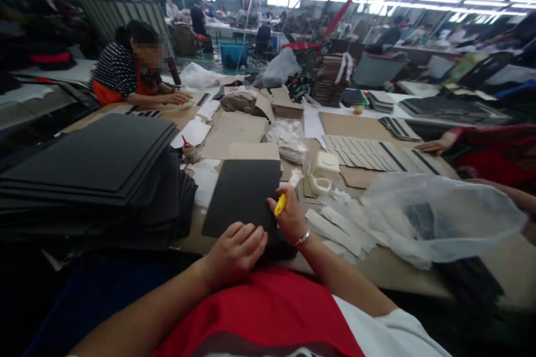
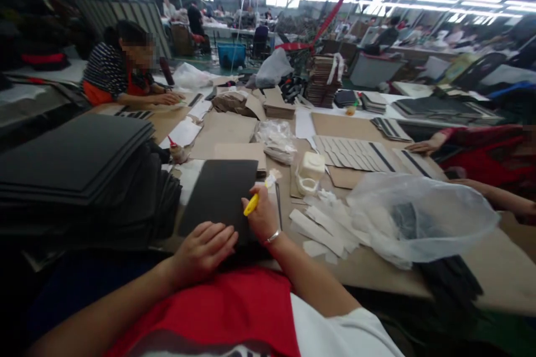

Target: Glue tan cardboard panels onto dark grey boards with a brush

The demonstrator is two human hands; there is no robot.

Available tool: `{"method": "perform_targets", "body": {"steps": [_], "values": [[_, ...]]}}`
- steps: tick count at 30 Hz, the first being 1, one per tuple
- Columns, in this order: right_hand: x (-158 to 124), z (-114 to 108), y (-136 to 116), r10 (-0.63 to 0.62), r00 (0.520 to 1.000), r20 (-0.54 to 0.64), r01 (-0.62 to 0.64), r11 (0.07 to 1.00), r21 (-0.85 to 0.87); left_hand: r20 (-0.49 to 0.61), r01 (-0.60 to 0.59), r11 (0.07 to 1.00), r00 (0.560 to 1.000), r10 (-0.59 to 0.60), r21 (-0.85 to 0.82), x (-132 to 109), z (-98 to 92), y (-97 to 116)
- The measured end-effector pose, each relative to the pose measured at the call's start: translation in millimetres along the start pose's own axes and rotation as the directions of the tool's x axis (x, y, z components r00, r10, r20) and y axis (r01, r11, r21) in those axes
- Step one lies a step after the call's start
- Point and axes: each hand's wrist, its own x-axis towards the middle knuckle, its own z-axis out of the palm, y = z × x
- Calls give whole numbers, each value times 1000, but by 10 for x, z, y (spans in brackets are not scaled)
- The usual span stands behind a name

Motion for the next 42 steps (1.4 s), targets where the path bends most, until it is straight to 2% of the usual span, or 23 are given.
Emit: {"method": "perform_targets", "body": {"steps": [2, 5, 7, 10, 13, 15, 17, 18, 19, 20, 21, 22, 23, 25, 27, 29, 31, 33, 35, 38, 40, 41, 42], "values": [[-111, -186, 338, 71, 997, 23, -68, 991, -112, 135, 117, 991, 985, -107, -68, -26, 246, 20], [-163, -340, 656, 174, 979, 110, -145, 962, -230, 307, 254, 961, 928, -210, -113, -72, 481, -42], [-139, -361, 738, 190, 968, 163, -141, 952, -271, 373, 282, 951, 902, -217, -129, -68, 548, -77], [-88, -326, 757, 151, 968, 199, -87, 950, -299, 411, 275, 952, 890, -199, -133, -35, 569, -89], [-71, -308, 744, 84, 978, 190, -27, 958, -287, 424, 256, 955, 889, -172, -150, -46, 558, -76], [-58, -355, 721, 29, 986, 165, 12, 971, -241, 396, 243, 947, 907, -145, -209, -68, 525, -88], [-10, -468, 671, -56, 985, 162, 82, 984, -156, 294, 253, 929, 940, -171, -269, -51, 450, -159], [34, -546, 634, -115, 977, 182, 135, 985, -103, 217, 283, 916, 950, -226, -285, -16, 393, -226], [91, -632, 590, -183, 960, 213, 197, 979, -47, 132, 339, 894, 940, -313, -293, 38, 327, -315], [159, -719, 541, -253, 934, 252, 260, 966, 5, 55, 419, 856, 904, -423, -303, 109, 257, -421], [235, -801, 492, -316, 903, 293, 316, 947, 47, 8, 508, 797, 845, -535, -327, 188, 188, -537], [317, -869, 445, -362, 870, 334, 360, 930, 71, 16, 592, 715, 775, -632, -372, 269, 127, -652], [401, -918, 404, -387, 843, 373, 388, 919, 75, 88, 653, 622, 717, -691, -433, 340, 81, -754], [570, -936, 348, -357, 819, 448, 393, 919, 14, 327, 728, 420, 643, -692, -541, 427, 51, -888], [739, -839, 331, -236, 833, 500, 346, 928, -138, 528, 773, 217, 581, -620, -596, 418, 114, -905], [903, -640, 348, -110, 846, 521, 308, 899, -310, 614, 797, 54, 505, -607, -602, 335, 241, -839], [1045, -377, 390, -60, 833, 550, 334, 847, -414, 653, 829, -13, 432, -622, -560, 227, 382, -756], [1140, -99, 449, -62, 803, 593, 396, 799, -452, 681, 900, 52, 364, -635, -433, 136, 488, -709], [1171, 136, 512, -68, 776, 627, 446, 762, -469, 675, 950, 210, 311, -669, -230, 76, 537, -709], [1152, 289, 577, -86, 769, 634, 500, 699, -511, 592, 898, 428, 290, -752, 103, 28, 507, -751], [1180, 229, 582, -129, 788, 602, 522, 660, -540, 526, 843, 482, 305, -794, 239, 28, 452, -779], [1225, 165, 572, -162, 812, 560, 510, 663, -548, 495, 823, 509, 343, -798, 251, 48, 429, -793], [1296, 93, 553, -196, 848, 493, 476, 692, -543, 458, 804, 548, 408, -790, 230, 90, 417, -808]]}}
